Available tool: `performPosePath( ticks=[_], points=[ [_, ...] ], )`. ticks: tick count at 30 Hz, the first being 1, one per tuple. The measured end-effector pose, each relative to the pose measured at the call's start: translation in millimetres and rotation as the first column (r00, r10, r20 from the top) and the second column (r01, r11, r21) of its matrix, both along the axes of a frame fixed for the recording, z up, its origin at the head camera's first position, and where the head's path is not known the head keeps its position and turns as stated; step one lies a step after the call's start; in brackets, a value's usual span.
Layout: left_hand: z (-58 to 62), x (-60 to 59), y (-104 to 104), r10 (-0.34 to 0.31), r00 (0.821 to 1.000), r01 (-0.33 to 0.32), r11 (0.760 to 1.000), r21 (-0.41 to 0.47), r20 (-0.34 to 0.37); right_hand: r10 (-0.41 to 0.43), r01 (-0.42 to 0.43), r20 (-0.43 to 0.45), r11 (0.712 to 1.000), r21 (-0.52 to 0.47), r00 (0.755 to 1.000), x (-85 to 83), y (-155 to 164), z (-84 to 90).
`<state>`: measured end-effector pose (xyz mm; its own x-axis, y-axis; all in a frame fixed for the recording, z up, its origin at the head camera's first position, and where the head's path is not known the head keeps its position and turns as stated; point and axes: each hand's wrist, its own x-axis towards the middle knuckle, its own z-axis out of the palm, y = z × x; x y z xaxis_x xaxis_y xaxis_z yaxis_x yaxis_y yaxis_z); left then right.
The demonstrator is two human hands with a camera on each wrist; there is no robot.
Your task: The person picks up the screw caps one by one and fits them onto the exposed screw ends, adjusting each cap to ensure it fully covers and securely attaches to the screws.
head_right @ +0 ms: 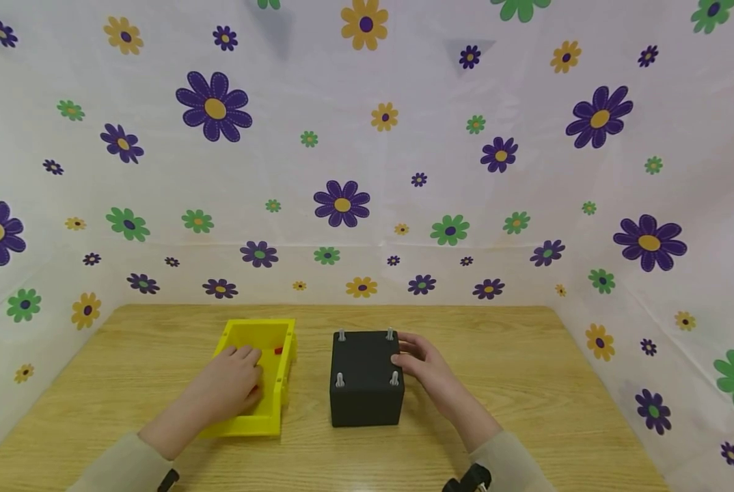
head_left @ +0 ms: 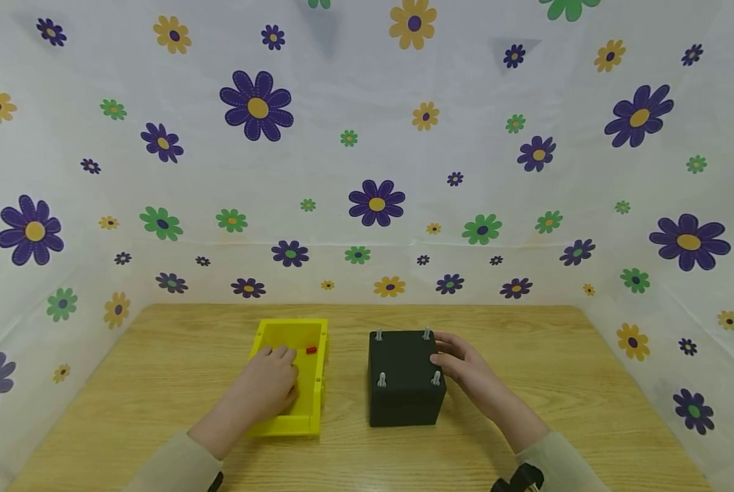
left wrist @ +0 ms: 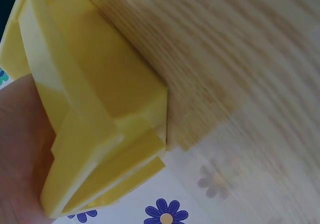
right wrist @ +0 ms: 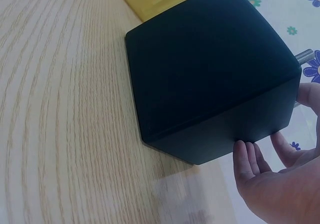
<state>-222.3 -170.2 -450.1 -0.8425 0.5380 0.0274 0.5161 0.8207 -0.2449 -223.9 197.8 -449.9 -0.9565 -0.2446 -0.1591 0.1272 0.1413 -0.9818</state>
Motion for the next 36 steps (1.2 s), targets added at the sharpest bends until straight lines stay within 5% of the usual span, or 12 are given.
performPosePath(
  ticks=[10, 25, 36],
  points=[
    [-1.8, -0.5, 3.0, -0.038, 0.999, 0.038, 0.999, -0.018, -0.035, -0.001, 0.001, 0.008, 1.0, 0.001, 1.0, 0.4, 0.2, -0.8],
    [-4.5, -4.8, 6.4, -0.014, 1.0, 0.014, 1.0, 0.007, 0.019, 0.01, -0.01, -0.008, 1.0, -0.001, 1.0, -0.5, 1.3, -0.9],
    [-8.8, -5.8, 6.8, -0.017, 1.0, 0.017, 1.0, -0.009, -0.005, 0.007, -0.007, -0.007, 1.0, -0.005, 1.0, -0.7, 0.6, -1.0]
  ],
)
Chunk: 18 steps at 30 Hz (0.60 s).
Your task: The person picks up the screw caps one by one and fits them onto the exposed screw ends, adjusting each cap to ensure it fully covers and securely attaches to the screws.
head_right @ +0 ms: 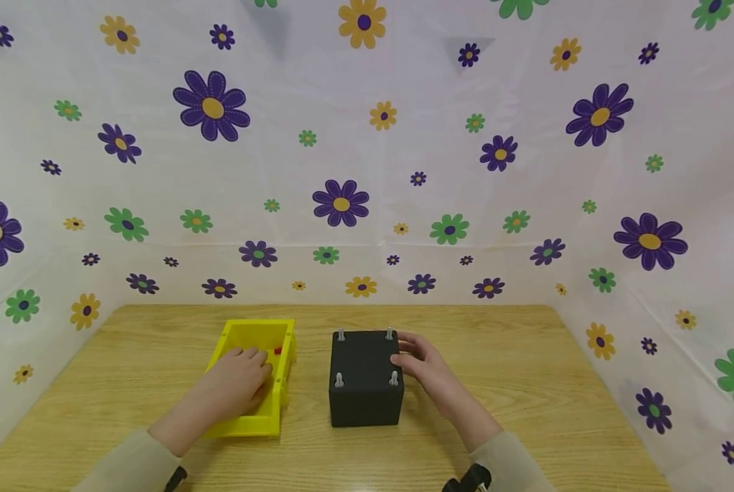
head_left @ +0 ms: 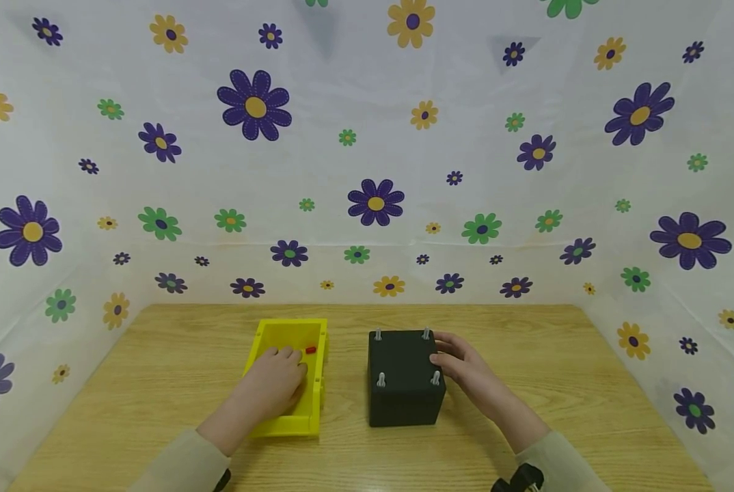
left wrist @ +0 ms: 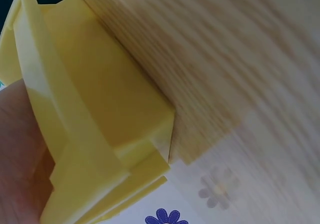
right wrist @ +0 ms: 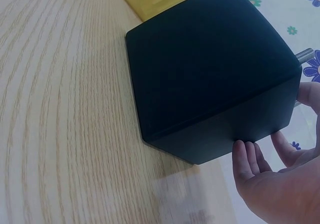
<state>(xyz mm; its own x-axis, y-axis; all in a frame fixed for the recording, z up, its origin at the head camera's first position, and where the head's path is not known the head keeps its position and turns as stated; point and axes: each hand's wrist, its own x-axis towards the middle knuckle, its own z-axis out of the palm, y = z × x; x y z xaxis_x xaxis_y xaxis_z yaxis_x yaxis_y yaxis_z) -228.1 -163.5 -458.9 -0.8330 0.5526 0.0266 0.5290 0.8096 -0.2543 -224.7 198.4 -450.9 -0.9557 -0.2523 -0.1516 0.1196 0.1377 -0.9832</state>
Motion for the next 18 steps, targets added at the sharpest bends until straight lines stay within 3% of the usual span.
performPosePath(
  ticks=[18],
  points=[
    [-4.1, -3.1, -1.3, -0.03, 0.999, 0.03, 1.0, 0.004, -0.031, 0.01, -0.01, -0.002, 1.0, -0.01, 1.0, -0.6, 1.2, -1.6]
  ],
)
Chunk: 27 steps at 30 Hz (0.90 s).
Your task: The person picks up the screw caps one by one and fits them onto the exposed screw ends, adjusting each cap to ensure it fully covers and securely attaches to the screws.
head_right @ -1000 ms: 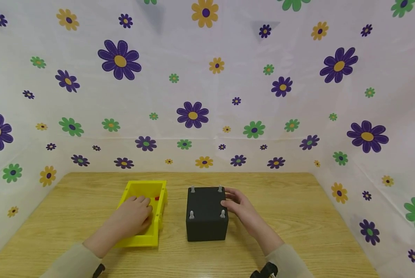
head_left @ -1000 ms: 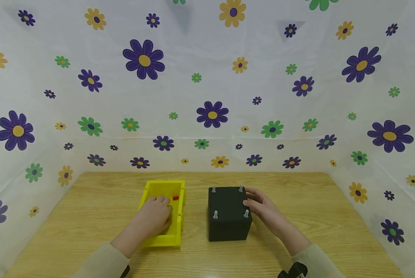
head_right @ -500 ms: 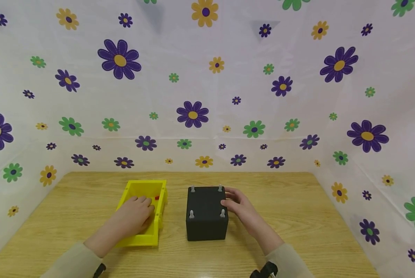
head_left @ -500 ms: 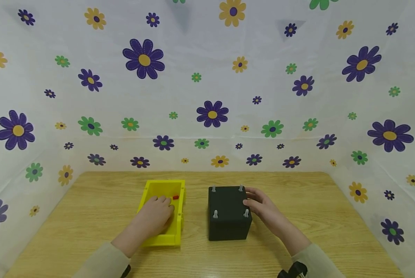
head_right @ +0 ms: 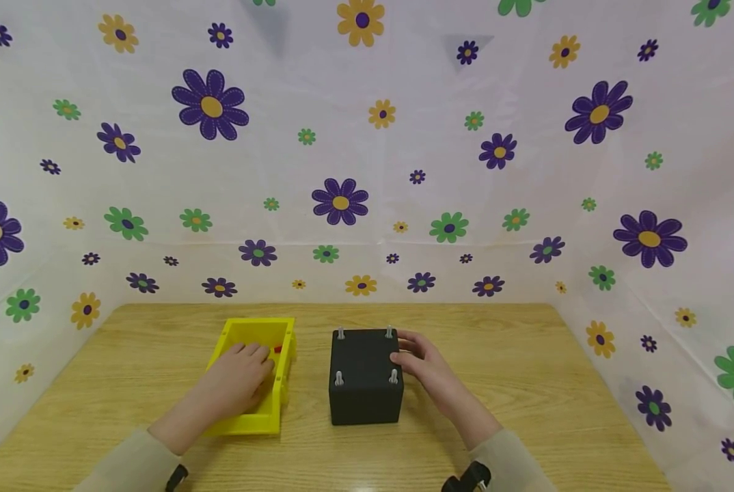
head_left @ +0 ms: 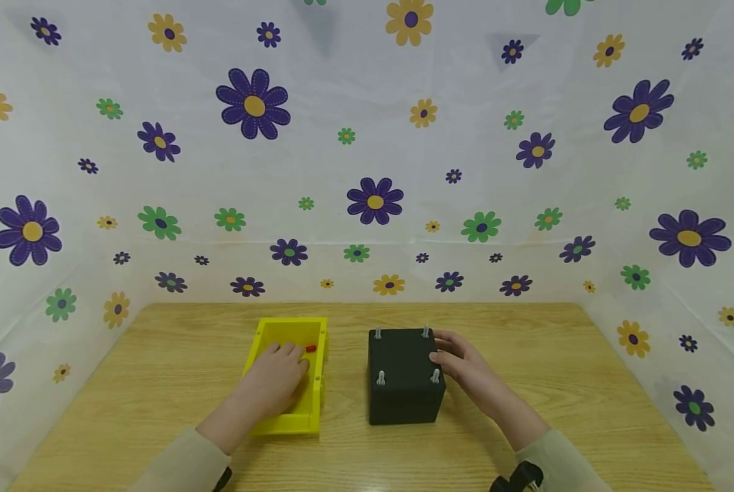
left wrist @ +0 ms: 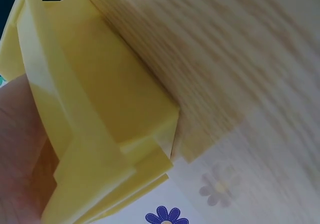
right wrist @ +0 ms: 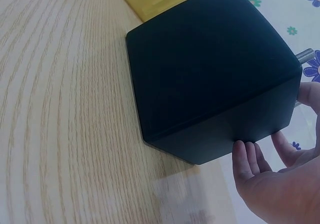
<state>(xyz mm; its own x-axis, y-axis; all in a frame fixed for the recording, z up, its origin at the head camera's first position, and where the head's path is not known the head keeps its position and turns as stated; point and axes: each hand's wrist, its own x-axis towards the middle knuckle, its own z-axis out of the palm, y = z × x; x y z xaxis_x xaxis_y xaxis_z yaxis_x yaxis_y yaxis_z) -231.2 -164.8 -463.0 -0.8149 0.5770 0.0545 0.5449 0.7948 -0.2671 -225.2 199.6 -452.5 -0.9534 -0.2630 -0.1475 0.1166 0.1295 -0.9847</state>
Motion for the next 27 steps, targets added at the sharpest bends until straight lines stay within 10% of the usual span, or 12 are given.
performPosePath(
  ticks=[27],
  points=[
    [20.4, -4.1, -1, -0.013, 1.0, 0.012, 0.999, 0.044, 0.003, 0.009, -0.009, 0.002, 1.0, 0.003, 1.0, -0.2, 0, 0.3]
  ],
)
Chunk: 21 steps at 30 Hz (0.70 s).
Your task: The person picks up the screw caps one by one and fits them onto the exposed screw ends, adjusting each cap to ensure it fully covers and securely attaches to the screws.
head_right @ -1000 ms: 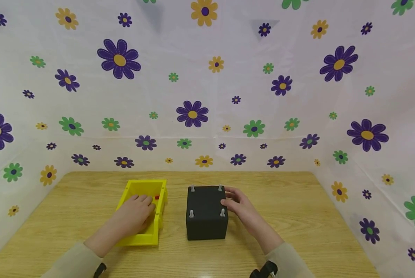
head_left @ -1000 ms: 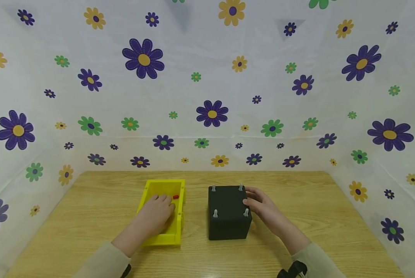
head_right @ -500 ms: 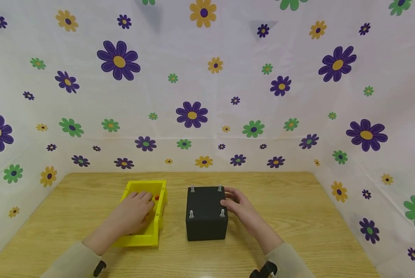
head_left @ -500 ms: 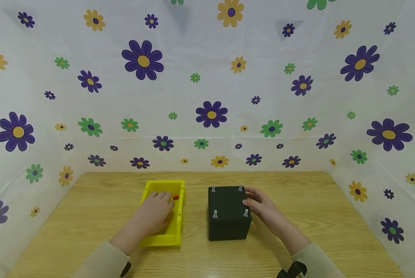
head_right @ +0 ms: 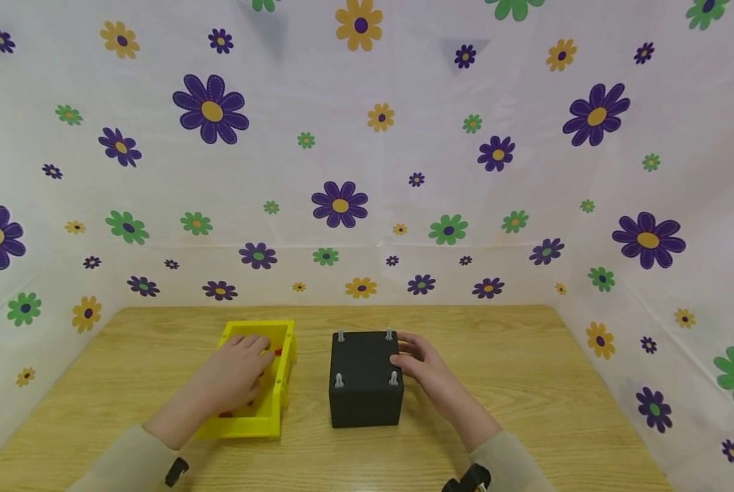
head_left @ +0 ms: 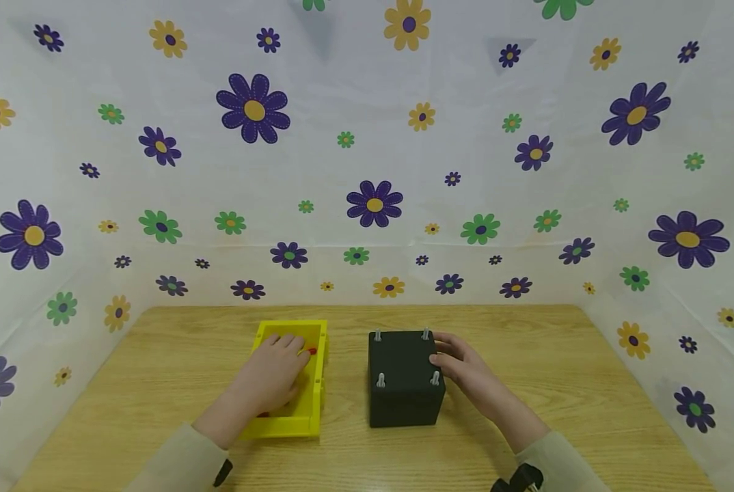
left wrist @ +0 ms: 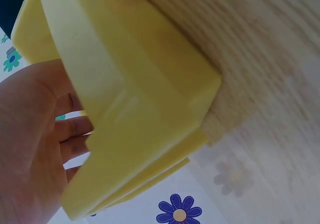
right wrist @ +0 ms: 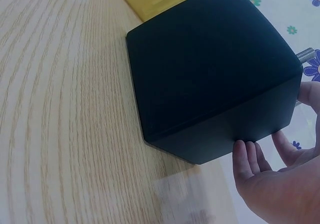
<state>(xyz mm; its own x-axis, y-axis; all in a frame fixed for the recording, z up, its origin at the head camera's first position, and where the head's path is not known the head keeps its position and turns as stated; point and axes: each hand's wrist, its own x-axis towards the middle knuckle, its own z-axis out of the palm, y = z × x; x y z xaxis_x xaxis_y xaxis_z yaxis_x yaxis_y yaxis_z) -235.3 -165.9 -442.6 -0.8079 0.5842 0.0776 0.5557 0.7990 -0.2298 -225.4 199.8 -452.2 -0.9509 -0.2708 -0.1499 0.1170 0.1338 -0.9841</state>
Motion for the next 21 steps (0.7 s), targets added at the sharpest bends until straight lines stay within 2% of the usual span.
performPosePath(
  ticks=[3, 11, 21],
  points=[
    [2.4, -0.8, 0, 0.001, 1.0, -0.001, 1.0, -0.007, 0.01, 0.001, -0.001, 0.001, 1.0, 0.0, 1.0, 0.2, 0, -0.1],
    [5.7, -4.4, 2, -0.022, 0.999, 0.022, 1.0, -0.011, -0.037, 0.002, -0.002, 0.006, 1.0, -0.002, 1.0, 0.5, -1, -1.0],
    [16.6, -6.7, 5, -0.056, 0.998, 0.056, 0.998, 0.015, -0.037, 0.002, -0.002, 0.008, 1.0, -0.02, 1.0, 0.1, 0, -2.7]
  ],
)
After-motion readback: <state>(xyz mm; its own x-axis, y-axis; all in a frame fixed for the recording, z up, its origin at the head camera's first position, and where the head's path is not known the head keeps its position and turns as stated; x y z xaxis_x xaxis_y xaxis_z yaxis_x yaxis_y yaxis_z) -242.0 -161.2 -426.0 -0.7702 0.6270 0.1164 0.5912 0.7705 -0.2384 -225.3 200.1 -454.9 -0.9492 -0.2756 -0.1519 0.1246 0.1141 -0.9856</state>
